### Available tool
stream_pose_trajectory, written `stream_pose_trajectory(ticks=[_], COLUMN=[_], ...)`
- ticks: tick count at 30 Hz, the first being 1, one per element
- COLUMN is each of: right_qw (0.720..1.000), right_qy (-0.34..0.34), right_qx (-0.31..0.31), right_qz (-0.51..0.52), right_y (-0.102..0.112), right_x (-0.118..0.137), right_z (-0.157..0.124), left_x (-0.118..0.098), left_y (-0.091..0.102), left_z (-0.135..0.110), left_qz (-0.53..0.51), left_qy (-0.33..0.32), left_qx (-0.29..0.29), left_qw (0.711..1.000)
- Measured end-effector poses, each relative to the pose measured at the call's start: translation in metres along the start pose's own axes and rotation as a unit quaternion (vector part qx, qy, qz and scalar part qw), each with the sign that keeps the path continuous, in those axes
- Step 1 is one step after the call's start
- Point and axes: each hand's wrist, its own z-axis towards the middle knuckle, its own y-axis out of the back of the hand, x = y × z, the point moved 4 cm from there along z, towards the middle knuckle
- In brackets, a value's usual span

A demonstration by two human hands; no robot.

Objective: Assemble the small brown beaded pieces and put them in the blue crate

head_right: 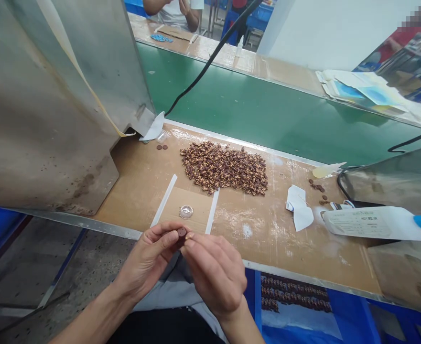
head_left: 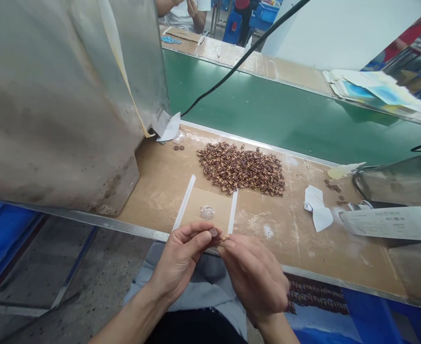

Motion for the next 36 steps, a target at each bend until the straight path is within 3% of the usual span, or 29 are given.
stream_pose_trajectory(ticks=[4, 6, 8, 13, 17, 21, 29, 36], right_qw=[0.984, 0.964, 0.950, 0.935, 0.930, 0.950, 0.973, 0.980], right_qy=[-0.180, -0.261, -0.290, -0.192, -0.119, -0.094, -0.140, -0.168], right_qx=[-0.014, 0.025, 0.083, 0.216, 0.245, 0.203, 0.105, 0.038], right_qz=[-0.013, -0.045, -0.083, -0.205, -0.246, -0.220, -0.150, -0.097], right_y=[0.021, 0.032, 0.042, 0.051, 0.040, 0.031, 0.034, 0.025], right_x=[-0.030, -0.053, -0.072, -0.094, -0.103, -0.111, -0.117, -0.092], right_z=[-0.001, -0.001, 0.001, 0.012, 0.013, 0.007, -0.005, 0.009], left_x=[-0.007, -0.011, -0.013, -0.016, -0.016, -0.019, -0.037, -0.038], left_y=[0.003, 0.004, 0.005, 0.007, 0.012, 0.023, 0.035, 0.043], left_z=[0.001, 0.000, -0.001, 0.000, 0.000, 0.005, 0.035, 0.044], left_qz=[-0.020, -0.025, -0.020, -0.010, -0.013, 0.013, 0.019, 0.014], left_qy=[-0.006, -0.011, -0.013, -0.015, -0.012, -0.009, -0.077, -0.096], left_qx=[0.044, 0.068, 0.089, 0.100, 0.101, 0.086, 0.073, 0.079], left_qw=[0.999, 0.997, 0.996, 0.995, 0.995, 0.996, 0.994, 0.992])
